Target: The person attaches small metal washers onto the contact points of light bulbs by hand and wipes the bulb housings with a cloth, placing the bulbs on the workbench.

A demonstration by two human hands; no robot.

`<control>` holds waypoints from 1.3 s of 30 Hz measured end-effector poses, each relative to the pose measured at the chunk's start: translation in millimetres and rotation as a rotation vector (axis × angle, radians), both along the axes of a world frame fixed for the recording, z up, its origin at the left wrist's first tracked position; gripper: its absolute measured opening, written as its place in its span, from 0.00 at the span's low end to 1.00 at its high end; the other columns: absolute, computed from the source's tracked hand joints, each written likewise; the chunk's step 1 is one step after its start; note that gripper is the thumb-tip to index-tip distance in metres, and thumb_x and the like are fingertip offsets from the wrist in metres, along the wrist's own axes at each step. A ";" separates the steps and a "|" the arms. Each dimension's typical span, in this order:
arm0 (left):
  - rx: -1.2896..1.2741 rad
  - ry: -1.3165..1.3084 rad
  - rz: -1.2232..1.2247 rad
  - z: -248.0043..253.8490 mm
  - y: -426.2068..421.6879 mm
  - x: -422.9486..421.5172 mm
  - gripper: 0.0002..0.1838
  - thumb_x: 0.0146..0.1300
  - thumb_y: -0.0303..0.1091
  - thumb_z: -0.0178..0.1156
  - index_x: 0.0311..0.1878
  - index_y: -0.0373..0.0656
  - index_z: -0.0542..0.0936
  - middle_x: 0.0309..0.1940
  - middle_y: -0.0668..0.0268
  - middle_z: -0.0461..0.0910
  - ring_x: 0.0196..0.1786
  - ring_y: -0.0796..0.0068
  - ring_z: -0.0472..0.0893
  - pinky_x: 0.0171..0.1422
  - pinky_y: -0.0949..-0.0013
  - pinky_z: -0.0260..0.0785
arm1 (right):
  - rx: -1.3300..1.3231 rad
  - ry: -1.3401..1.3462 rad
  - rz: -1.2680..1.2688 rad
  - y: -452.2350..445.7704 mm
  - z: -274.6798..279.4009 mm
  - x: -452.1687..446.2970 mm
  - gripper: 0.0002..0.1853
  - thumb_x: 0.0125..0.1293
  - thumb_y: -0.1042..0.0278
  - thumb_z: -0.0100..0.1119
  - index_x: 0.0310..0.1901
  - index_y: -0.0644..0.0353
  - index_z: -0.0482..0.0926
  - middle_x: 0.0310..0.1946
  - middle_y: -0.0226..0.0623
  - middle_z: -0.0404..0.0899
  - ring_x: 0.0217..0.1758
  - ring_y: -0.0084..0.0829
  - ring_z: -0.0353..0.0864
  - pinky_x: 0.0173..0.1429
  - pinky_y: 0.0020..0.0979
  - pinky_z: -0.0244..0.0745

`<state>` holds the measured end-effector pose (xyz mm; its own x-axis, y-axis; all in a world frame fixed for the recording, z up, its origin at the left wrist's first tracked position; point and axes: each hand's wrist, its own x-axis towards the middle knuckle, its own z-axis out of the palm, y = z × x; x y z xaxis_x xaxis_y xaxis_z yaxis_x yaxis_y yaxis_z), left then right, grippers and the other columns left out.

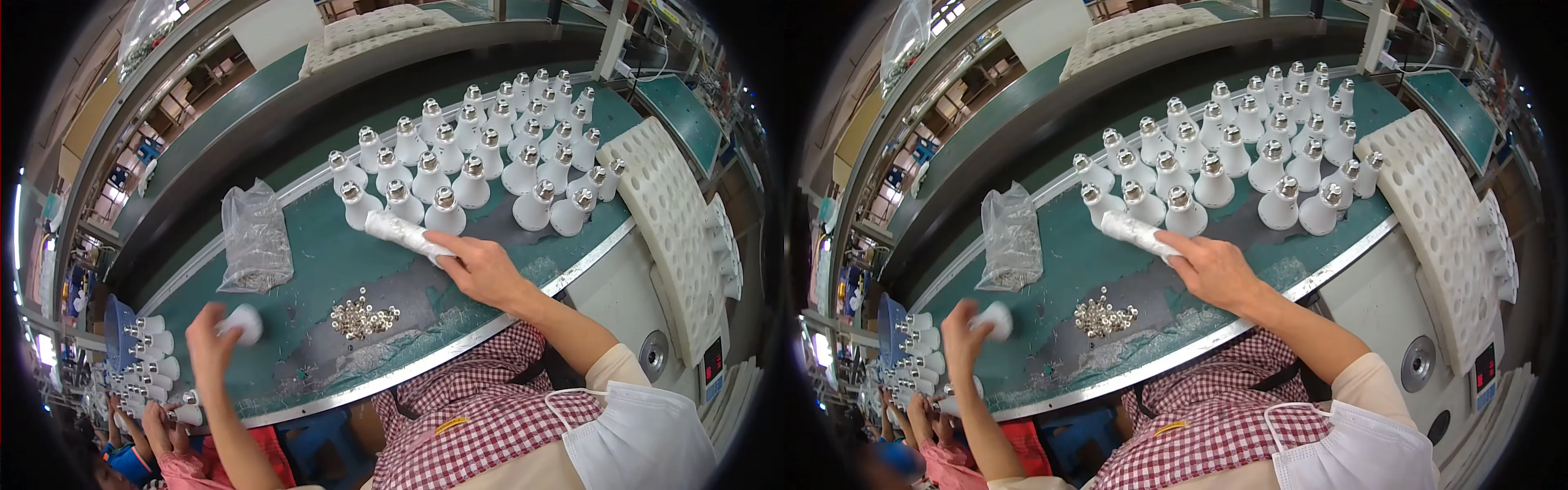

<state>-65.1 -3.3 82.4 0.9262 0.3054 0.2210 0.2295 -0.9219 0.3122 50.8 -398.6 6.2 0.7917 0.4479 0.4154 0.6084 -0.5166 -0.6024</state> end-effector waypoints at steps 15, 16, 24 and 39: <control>-0.453 -0.045 -0.399 -46.5 -149.5 92.5 0.19 0.49 0.28 0.67 0.47 0.40 0.79 0.35 0.55 0.79 0.37 0.65 0.80 0.40 0.66 0.72 | 0.216 0.093 -0.174 -55.8 26.5 -30.9 0.19 0.58 0.74 0.59 0.54 0.57 0.75 0.33 0.49 0.80 0.29 0.41 0.80 0.33 0.34 0.74; -0.344 0.026 -0.403 -55.1 -143.7 84.5 0.15 0.49 0.28 0.67 0.42 0.39 0.80 0.32 0.56 0.79 0.35 0.66 0.80 0.39 0.66 0.71 | 0.226 0.129 -0.170 -55.6 26.0 -31.3 0.19 0.58 0.74 0.59 0.54 0.58 0.75 0.34 0.49 0.80 0.29 0.40 0.81 0.33 0.33 0.74; -0.161 0.040 -0.433 -71.9 -145.6 69.2 0.05 0.52 0.26 0.64 0.33 0.36 0.81 0.27 0.59 0.78 0.31 0.70 0.79 0.36 0.70 0.69 | 0.229 0.148 -0.098 -40.8 27.1 -27.7 0.20 0.58 0.75 0.59 0.54 0.60 0.74 0.35 0.51 0.80 0.31 0.39 0.82 0.33 0.32 0.76; -0.872 -0.306 -0.297 -56.0 -175.8 106.2 0.06 0.57 0.26 0.63 0.38 0.36 0.82 0.32 0.67 0.82 0.36 0.81 0.78 0.42 0.77 0.69 | 0.264 0.164 -0.107 -40.2 29.6 -29.1 0.19 0.59 0.75 0.58 0.54 0.61 0.74 0.36 0.50 0.81 0.30 0.37 0.82 0.34 0.30 0.76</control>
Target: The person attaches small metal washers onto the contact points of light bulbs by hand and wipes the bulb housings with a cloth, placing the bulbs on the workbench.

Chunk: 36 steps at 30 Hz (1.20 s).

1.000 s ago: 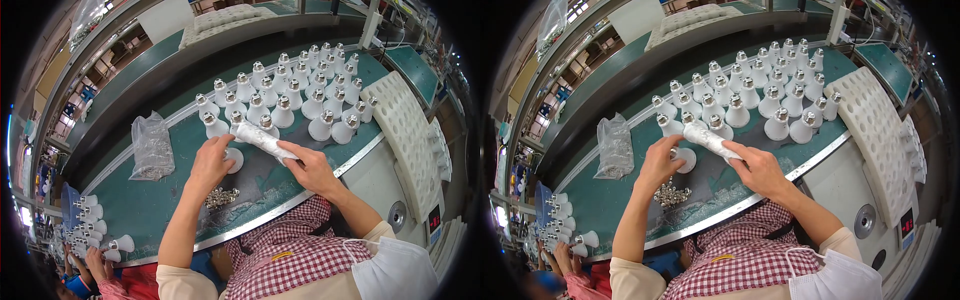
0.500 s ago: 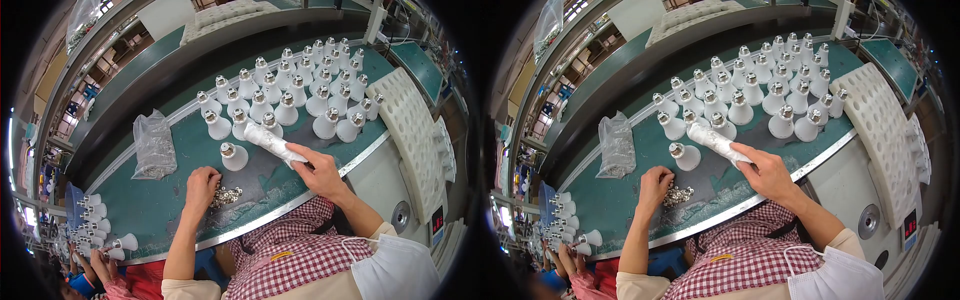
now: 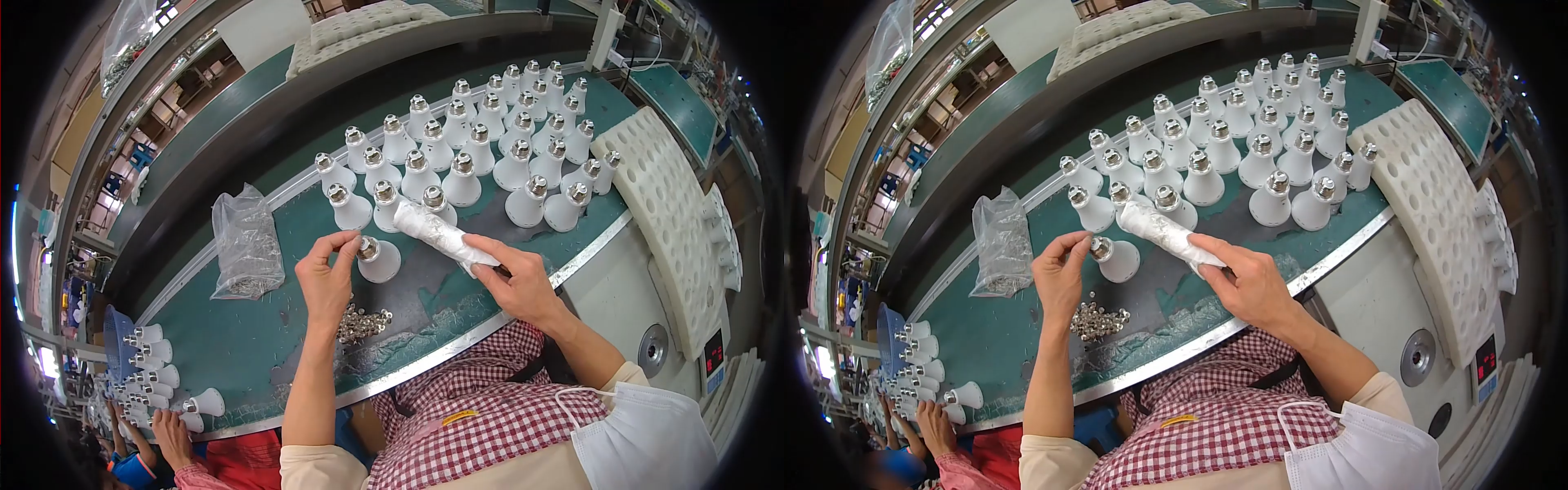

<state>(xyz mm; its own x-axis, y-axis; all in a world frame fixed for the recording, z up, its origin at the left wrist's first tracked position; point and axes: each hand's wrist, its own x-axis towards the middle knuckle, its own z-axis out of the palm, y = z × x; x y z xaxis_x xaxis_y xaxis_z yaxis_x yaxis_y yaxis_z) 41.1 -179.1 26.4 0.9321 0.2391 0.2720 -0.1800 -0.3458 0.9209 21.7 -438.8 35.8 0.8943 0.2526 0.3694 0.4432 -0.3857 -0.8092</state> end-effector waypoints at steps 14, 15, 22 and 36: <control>-0.428 0.196 -0.174 4.2 5.7 10.3 0.07 0.56 0.26 0.64 0.39 0.38 0.81 0.29 0.69 0.79 0.32 0.83 0.76 0.39 0.79 0.68 | 0.004 0.018 0.011 0.3 2.2 -2.0 0.19 0.59 0.75 0.58 0.54 0.61 0.75 0.38 0.49 0.81 0.31 0.37 0.82 0.34 0.31 0.76; -0.443 0.323 -0.202 11.0 7.9 11.2 0.08 0.57 0.26 0.63 0.40 0.38 0.79 0.27 0.70 0.77 0.30 0.83 0.74 0.38 0.79 0.67 | 0.004 0.019 0.009 -0.2 3.4 -2.3 0.19 0.59 0.75 0.58 0.54 0.61 0.75 0.38 0.49 0.81 0.31 0.37 0.82 0.34 0.31 0.76; -0.465 0.733 -0.289 31.8 14.4 20.9 0.05 0.61 0.29 0.57 0.40 0.43 0.76 0.22 0.73 0.72 0.23 0.84 0.71 0.28 0.76 0.65 | 0.016 0.047 0.026 0.2 1.5 -0.4 0.19 0.59 0.75 0.58 0.54 0.61 0.74 0.39 0.49 0.80 0.33 0.38 0.82 0.36 0.31 0.77; -0.356 0.525 -0.293 17.2 12.8 2.0 0.22 0.55 0.30 0.67 0.52 0.35 0.73 0.21 0.69 0.76 0.23 0.83 0.72 0.29 0.78 0.64 | -0.149 -0.095 0.169 15.3 29.2 19.2 0.21 0.58 0.74 0.58 0.55 0.57 0.74 0.34 0.46 0.80 0.32 0.42 0.81 0.34 0.35 0.75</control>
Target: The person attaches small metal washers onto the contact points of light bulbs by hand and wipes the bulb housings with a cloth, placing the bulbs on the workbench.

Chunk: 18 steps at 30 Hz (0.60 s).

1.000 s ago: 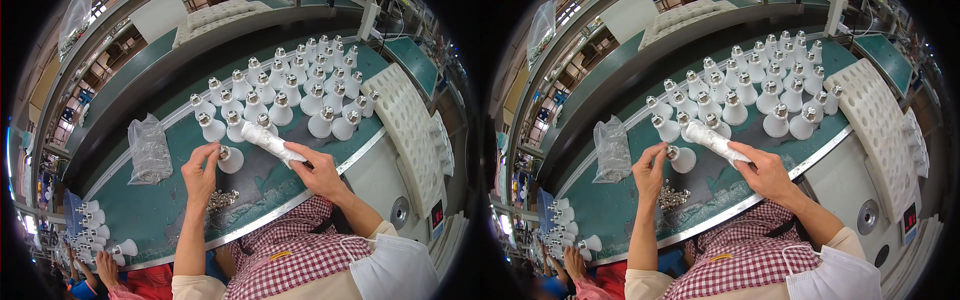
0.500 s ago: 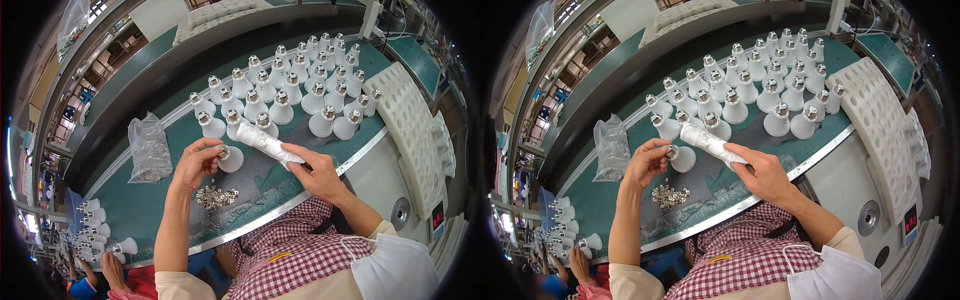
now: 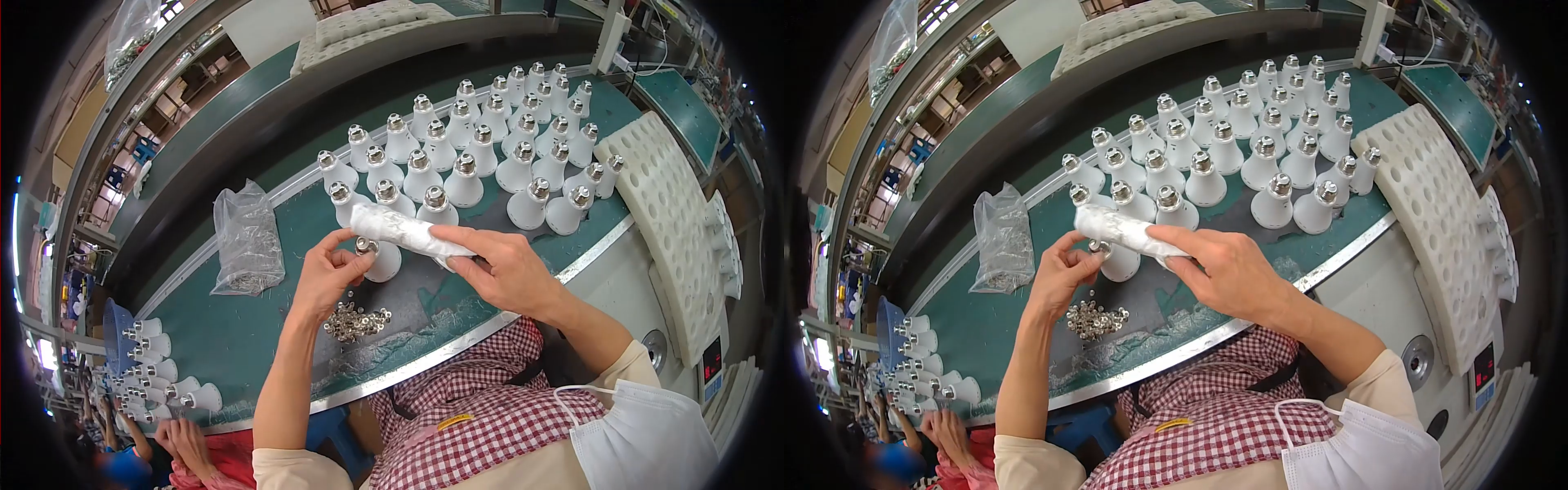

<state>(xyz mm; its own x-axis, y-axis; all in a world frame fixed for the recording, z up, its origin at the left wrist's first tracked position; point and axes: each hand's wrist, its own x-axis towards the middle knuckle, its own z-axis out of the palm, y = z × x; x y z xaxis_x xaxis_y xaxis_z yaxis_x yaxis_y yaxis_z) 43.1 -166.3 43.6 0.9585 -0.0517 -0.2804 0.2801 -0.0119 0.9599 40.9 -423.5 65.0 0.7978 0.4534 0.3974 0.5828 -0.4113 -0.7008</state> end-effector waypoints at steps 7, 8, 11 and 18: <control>0.122 -0.046 0.010 -8.6 -6.1 -6.2 0.27 0.51 0.27 0.69 0.54 0.30 0.71 0.19 0.70 0.75 0.22 0.84 0.71 0.27 0.80 0.61 | -0.066 -0.117 0.001 16.9 7.4 0.5 0.22 0.58 0.71 0.59 0.56 0.54 0.74 0.26 0.43 0.78 0.29 0.42 0.79 0.31 0.38 0.74; 0.135 -0.043 0.022 -7.9 -6.4 -8.1 0.25 0.51 0.26 0.69 0.52 0.33 0.72 0.19 0.70 0.75 0.23 0.83 0.71 0.28 0.79 0.62 | -0.252 -0.108 -0.031 18.3 2.5 0.3 0.22 0.57 0.71 0.60 0.56 0.54 0.73 0.25 0.42 0.77 0.28 0.41 0.79 0.30 0.37 0.74; 0.139 -0.055 0.036 -6.9 -4.5 -8.9 0.24 0.51 0.26 0.68 0.52 0.35 0.73 0.20 0.70 0.75 0.23 0.82 0.72 0.30 0.78 0.63 | -0.257 -0.153 -0.003 13.1 10.0 1.6 0.23 0.57 0.72 0.60 0.56 0.55 0.73 0.25 0.42 0.77 0.26 0.40 0.78 0.28 0.36 0.73; 0.351 -0.181 0.214 8.5 62.8 -46.7 0.22 0.54 0.29 0.65 0.53 0.38 0.75 0.27 0.69 0.77 0.31 0.84 0.73 0.36 0.79 0.66 | 0.068 -0.254 -0.030 7.4 15.6 -6.3 0.23 0.56 0.73 0.61 0.55 0.55 0.74 0.25 0.39 0.77 0.23 0.36 0.77 0.26 0.33 0.73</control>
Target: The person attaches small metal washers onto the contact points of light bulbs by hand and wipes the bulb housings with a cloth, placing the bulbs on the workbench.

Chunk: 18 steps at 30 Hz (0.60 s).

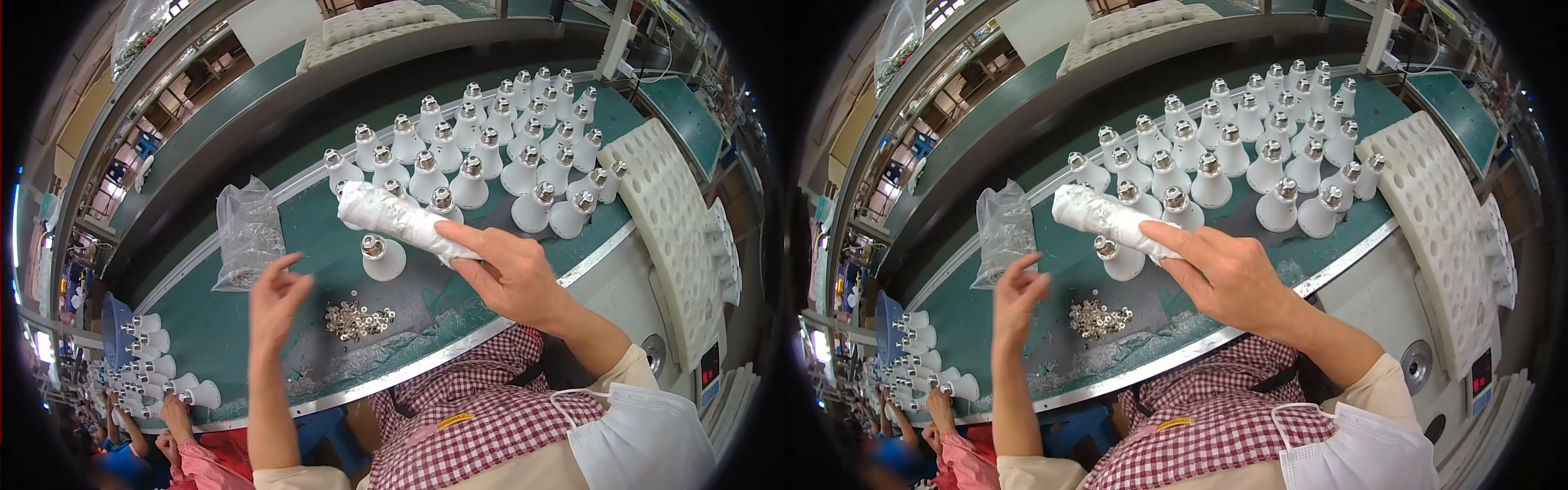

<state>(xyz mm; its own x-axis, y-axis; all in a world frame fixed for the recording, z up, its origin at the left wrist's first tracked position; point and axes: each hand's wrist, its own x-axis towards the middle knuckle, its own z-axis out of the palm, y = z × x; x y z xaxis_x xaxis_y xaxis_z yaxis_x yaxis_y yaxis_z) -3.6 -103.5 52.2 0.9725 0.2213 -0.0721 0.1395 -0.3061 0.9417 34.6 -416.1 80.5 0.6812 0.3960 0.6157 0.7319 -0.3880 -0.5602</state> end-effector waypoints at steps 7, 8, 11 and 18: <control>1.415 0.312 0.615 -0.3 191.9 -135.3 0.21 0.52 0.40 0.64 0.49 0.45 0.77 0.39 0.55 0.78 0.46 0.54 0.77 0.49 0.56 0.68 | -0.329 0.227 0.175 -10.0 -35.0 -3.3 0.20 0.56 0.67 0.59 0.53 0.46 0.76 0.22 0.39 0.76 0.24 0.38 0.78 0.27 0.37 0.72; 1.445 0.542 0.712 6.9 191.6 -148.3 0.22 0.52 0.43 0.64 0.50 0.46 0.77 0.41 0.55 0.78 0.48 0.52 0.76 0.51 0.54 0.68 | -0.392 0.251 0.173 -8.3 -41.8 -2.6 0.19 0.57 0.65 0.58 0.53 0.44 0.76 0.22 0.39 0.76 0.25 0.39 0.78 0.29 0.39 0.72; 1.424 0.662 0.746 -6.6 217.6 -178.8 0.23 0.50 0.45 0.65 0.49 0.45 0.78 0.40 0.53 0.79 0.48 0.52 0.77 0.52 0.56 0.69 | -0.454 0.229 0.149 9.6 -52.6 13.3 0.17 0.60 0.63 0.56 0.52 0.43 0.76 0.23 0.40 0.77 0.27 0.43 0.78 0.31 0.42 0.72; 1.156 0.656 0.676 18.5 183.3 -183.5 0.24 0.41 0.39 0.69 0.44 0.40 0.80 0.39 0.49 0.80 0.44 0.52 0.80 0.51 0.59 0.70 | -0.441 0.087 0.186 72.2 -74.7 39.5 0.19 0.61 0.62 0.55 0.56 0.43 0.72 0.27 0.41 0.77 0.28 0.43 0.80 0.31 0.43 0.74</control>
<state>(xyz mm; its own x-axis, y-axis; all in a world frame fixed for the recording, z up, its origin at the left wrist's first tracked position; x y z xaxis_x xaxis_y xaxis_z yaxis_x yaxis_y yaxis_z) -187.1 79.7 70.7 0.5303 0.8440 0.0803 0.8478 -0.5274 -0.0554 74.2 -343.9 5.8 0.6157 0.7264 0.3054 0.7690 -0.4692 -0.4342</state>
